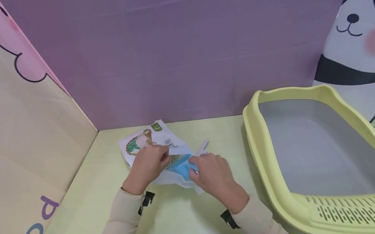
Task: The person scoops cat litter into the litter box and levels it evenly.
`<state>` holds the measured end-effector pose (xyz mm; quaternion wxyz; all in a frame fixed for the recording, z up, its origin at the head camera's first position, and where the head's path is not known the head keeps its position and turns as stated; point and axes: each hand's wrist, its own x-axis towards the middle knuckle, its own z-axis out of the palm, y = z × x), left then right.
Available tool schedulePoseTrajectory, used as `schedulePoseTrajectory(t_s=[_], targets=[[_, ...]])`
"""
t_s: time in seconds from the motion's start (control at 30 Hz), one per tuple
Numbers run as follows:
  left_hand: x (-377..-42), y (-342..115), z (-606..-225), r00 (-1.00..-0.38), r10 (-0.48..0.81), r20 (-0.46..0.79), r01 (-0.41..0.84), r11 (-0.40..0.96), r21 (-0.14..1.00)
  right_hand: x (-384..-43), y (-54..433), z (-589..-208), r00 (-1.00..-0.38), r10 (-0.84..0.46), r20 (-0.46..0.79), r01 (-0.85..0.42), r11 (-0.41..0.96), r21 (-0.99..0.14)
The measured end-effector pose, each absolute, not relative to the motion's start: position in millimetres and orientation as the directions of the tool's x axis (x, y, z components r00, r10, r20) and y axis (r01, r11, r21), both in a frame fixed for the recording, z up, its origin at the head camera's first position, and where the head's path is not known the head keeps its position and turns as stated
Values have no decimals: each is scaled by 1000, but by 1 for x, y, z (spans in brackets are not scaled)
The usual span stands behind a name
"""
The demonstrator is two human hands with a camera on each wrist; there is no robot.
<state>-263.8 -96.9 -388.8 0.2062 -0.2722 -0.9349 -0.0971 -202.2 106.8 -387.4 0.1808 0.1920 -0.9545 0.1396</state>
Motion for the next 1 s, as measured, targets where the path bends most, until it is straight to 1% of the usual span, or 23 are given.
schedulePoseTrajectory(t_s=[0.23, 0.47, 0.7, 0.87, 1.0], targets=[[-263, -97, -388, -764, 470, 442, 552, 831, 69, -200, 108, -383, -873, -322, 366, -418, 882, -220], [-264, -96, -388, -770, 467, 434, 546, 835, 69, -203, 105, -390, -881, -346, 322, -430, 870, -241], [-264, -96, -388, -764, 473, 438, 551, 832, 62, -204, 100, -396, -894, -311, 322, -388, 897, -212], [-264, -96, -388, -760, 475, 442, 554, 831, 60, -202, 97, -397, -909, -280, 307, -356, 906, -229], [-263, -96, -388, -762, 475, 440, 556, 829, 67, -202, 94, -400, -914, -262, 310, -337, 916, -219]])
